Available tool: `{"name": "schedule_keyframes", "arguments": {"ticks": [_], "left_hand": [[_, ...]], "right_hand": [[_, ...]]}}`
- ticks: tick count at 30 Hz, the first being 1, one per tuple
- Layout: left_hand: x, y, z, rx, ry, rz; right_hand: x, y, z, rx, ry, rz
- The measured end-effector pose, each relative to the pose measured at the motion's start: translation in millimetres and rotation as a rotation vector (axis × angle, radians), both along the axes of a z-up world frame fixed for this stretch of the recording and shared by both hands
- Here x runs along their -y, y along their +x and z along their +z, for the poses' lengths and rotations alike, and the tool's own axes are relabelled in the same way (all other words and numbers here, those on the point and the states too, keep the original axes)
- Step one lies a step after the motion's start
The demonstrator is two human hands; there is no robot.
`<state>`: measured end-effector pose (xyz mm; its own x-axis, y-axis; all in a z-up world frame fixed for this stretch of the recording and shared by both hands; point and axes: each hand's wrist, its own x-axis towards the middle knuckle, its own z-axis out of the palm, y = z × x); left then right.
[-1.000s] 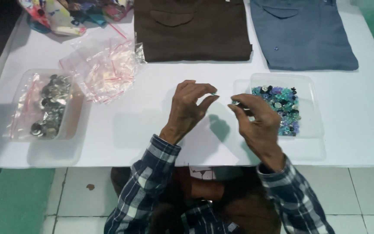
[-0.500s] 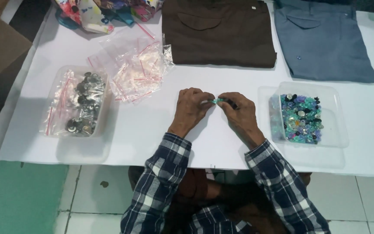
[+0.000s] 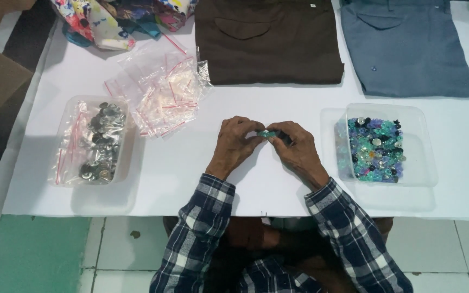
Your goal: Counting and sorting small colored buttons from a container into plastic bags for packaging.
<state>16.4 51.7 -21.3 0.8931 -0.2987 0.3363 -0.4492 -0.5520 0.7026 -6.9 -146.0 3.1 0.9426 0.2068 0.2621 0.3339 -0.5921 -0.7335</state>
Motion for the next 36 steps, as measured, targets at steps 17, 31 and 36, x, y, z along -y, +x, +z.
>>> {"name": "schedule_keyframes", "arguments": {"ticks": [17,31,36], "left_hand": [[7,2,9,0.061,-0.191,-0.119],[4,4,8,0.02,-0.196,-0.098],[4,5,4,-0.01,-0.27,-0.137]], "right_hand": [[14,7,-17,0.077,0.05,0.097],[15,4,-13,0.128,0.042,0.14],[13,2,-13,0.129,0.042,0.116]]}}
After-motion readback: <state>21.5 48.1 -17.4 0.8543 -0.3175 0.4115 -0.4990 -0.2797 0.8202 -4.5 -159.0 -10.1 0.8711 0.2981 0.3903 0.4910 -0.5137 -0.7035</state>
